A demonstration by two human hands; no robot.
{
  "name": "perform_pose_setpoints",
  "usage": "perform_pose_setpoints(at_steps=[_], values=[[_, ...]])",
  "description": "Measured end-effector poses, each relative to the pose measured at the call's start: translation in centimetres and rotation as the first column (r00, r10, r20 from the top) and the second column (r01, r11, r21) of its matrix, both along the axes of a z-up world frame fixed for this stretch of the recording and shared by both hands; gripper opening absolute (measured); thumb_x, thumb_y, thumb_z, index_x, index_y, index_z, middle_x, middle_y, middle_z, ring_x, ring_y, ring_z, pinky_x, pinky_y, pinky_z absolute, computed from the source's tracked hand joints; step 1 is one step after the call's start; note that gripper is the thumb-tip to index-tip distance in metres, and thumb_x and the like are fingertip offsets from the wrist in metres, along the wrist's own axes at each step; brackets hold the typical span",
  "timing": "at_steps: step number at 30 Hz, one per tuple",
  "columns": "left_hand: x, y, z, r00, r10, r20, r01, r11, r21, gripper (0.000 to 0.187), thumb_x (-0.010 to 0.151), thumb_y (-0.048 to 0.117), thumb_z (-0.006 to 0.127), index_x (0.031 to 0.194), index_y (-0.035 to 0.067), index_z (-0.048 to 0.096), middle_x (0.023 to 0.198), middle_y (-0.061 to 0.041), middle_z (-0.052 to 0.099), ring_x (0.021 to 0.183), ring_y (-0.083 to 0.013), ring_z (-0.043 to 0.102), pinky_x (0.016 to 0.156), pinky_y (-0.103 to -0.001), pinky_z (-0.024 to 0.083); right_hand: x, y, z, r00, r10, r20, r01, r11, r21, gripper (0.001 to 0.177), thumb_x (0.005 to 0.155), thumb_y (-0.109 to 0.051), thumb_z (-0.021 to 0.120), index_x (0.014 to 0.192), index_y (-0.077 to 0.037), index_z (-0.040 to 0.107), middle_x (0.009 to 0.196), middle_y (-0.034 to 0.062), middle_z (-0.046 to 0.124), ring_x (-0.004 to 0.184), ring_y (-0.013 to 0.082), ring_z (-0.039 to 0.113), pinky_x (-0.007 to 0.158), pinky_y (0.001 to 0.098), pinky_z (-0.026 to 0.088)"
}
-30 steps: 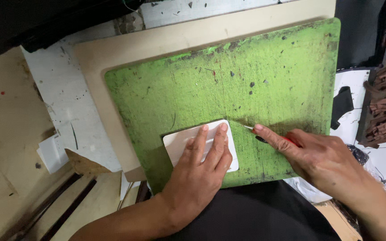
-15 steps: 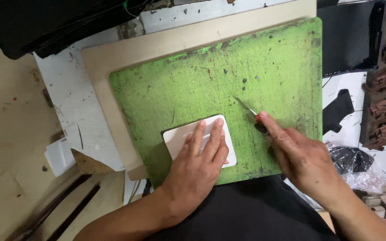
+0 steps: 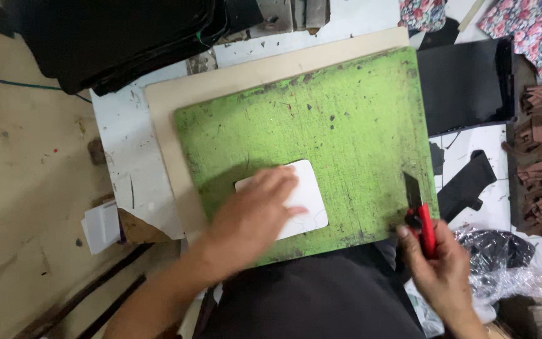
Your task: The person uses a metal ruler and a red utility knife to cut a black material placed on a green cutting mat. They repeatedly align the ruler and make straight cuts along the edges of a white template, then trim the corners by hand.
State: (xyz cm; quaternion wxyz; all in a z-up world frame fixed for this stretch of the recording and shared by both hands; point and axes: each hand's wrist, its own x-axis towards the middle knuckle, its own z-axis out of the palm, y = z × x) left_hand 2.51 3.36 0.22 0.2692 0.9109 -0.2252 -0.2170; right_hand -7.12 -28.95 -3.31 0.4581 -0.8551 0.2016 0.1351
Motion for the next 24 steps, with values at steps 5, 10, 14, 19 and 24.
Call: perform_pose_setpoints(at_steps=[5,10,14,19,24], values=[[5.6,5.0,1.9,0.953,0.302,0.011,-0.298,0.933,0.200,0.055,0.106,0.039,0.045,0.149,0.006,0.047,0.163,-0.015,0.039,0.149,-0.0353,0.033,0.117,-0.056,0.036,-1.7,1.0,-1.0,0.994,-0.033,0.105,0.047,0.989,-0.137,0.023,0.097,-0.027,0.074,0.089,-0.013,0.059,0.067,-0.0033,0.050,0.064,0.0091,0.041,0.062,0.0272,0.039],[6.5,9.5,-3.1,0.902,0.255,0.347,-0.310,0.944,0.112,0.052,0.105,0.032,0.056,0.144,-0.003,0.053,0.141,-0.022,0.057,0.128,-0.0411,0.050,0.112,-0.051,0.039,-0.8,1.6,-0.7,0.989,-0.136,0.055,0.143,0.974,-0.178,0.021,0.097,-0.030,0.075,0.094,-0.013,0.063,0.069,-0.0002,0.062,0.053,0.0117,0.045,0.056,0.0295,0.042],[5.8,9.9,-4.1,0.861,0.294,0.416,-0.351,0.934,0.067,0.052,0.102,0.034,0.062,0.140,0.000,0.056,0.132,-0.020,0.061,0.122,-0.0416,0.052,0.103,-0.053,0.045,1.1,1.1,-0.6,0.986,-0.085,0.146,0.113,0.974,-0.197,0.027,0.099,-0.031,0.073,0.089,-0.012,0.056,0.069,0.0025,0.057,0.062,0.0136,0.045,0.063,0.0327,0.041],[4.2,9.6,-3.5,0.877,0.314,0.362,-0.390,0.907,0.159,0.055,0.103,0.039,0.056,0.144,0.002,0.055,0.132,-0.019,0.060,0.122,-0.0396,0.051,0.108,-0.049,0.040,4.5,1.1,1.2,0.987,-0.085,0.136,0.106,0.982,-0.158,0.020,0.101,-0.031,0.068,0.108,-0.013,0.061,0.086,0.0016,0.076,0.071,0.0174,0.078,0.067,0.0289,0.051],[1.1,9.2,-3.3,0.824,0.305,0.478,-0.406,0.905,0.123,0.051,0.093,0.032,0.075,0.131,0.001,0.064,0.113,-0.022,0.067,0.111,-0.0411,0.064,0.110,-0.051,0.042,7.1,2.3,2.6,0.976,-0.101,0.191,0.145,0.961,-0.234,0.028,0.105,-0.032,0.072,0.098,-0.008,0.058,0.071,0.0211,0.070,0.078,0.0482,0.071,0.070,0.0530,0.053]])
